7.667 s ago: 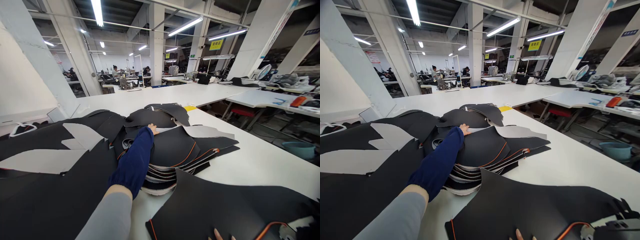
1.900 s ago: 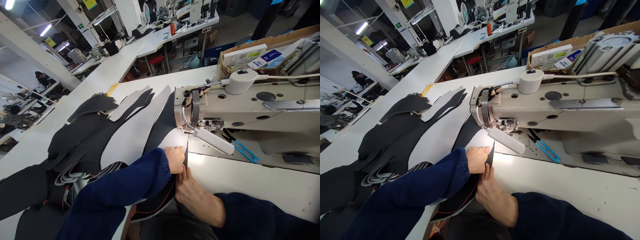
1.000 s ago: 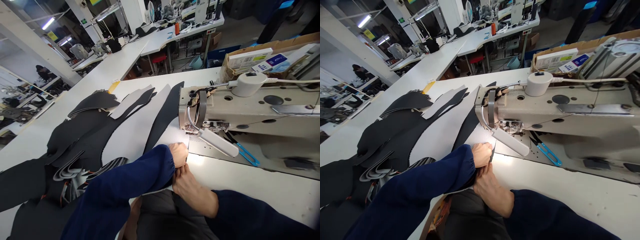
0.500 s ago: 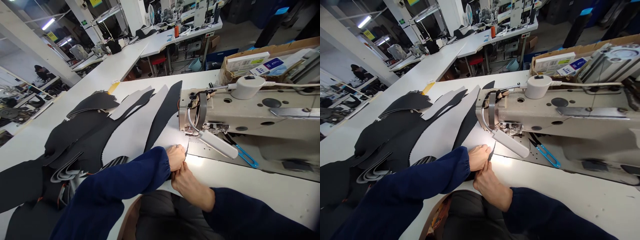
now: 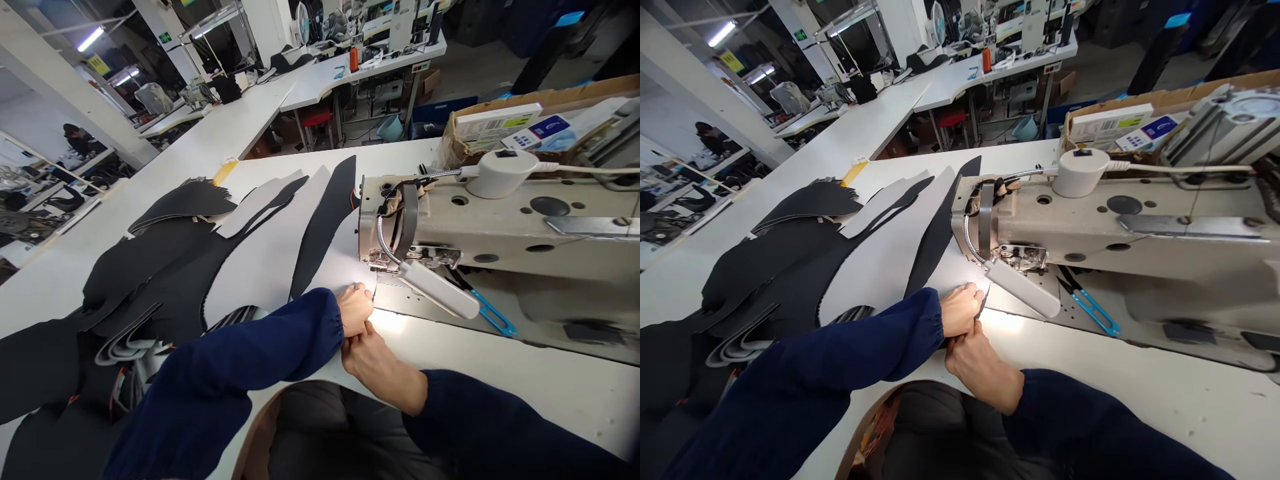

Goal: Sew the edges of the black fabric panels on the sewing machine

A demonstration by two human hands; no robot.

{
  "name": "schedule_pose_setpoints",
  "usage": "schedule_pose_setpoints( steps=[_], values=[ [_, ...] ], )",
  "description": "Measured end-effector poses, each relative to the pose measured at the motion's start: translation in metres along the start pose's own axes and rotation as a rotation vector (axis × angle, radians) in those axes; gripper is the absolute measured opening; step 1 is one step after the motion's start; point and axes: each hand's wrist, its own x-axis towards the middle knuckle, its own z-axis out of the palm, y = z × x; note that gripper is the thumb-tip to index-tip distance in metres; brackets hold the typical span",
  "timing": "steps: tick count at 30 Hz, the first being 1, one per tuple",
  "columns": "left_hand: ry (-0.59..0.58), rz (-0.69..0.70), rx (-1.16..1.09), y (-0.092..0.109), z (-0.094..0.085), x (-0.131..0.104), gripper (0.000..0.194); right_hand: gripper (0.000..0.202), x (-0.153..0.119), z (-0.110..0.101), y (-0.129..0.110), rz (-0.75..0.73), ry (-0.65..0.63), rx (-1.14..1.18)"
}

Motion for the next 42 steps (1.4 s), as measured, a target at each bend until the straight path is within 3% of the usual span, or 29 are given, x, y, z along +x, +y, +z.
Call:
schedule_pose_setpoints(
  steps=[5, 11, 14, 17, 23, 28, 36, 42],
  values=[
    [0.043, -0.036, -0.031, -0.002, 0.003, 0.010, 0.029, 0.018, 0.007, -0.007, 0.005, 0.026, -0.050, 0.058],
    [0.089, -0.093, -0.084, -0.009, 0.000, 0.013, 0.036, 0.020, 0.013, -0.014, -0.002, 0.067, 0.025, -0.012],
    [0.004, -0.103, -0.101, -0.012, -0.004, 0.003, 0.039, 0.018, 0.011, -0.009, 0.000, 0.085, 0.027, -0.022],
    [-0.071, -0.077, -0.089, -0.013, -0.007, -0.002, 0.027, 0.023, 0.008, -0.003, 0.007, 0.069, 0.029, -0.036],
    [0.021, -0.017, 0.006, -0.015, -0.003, 0.009, 0.025, 0.025, 0.017, -0.004, 0.021, 0.090, -0.095, 0.080],
    [0.013, 0.014, 0.005, -0.022, -0.006, 0.012, 0.027, 0.023, 0.032, -0.017, 0.014, 0.141, -0.132, 0.128],
    [0.019, 0.019, 0.006, -0.019, -0.006, 0.015, 0.026, 0.032, 0.013, 0.003, 0.015, 0.187, -0.036, -0.009],
    [0.033, -0.051, -0.010, -0.017, -0.008, 0.024, 0.026, 0.016, 0.027, -0.013, 0.013, 0.145, -0.068, 0.032]
  ],
)
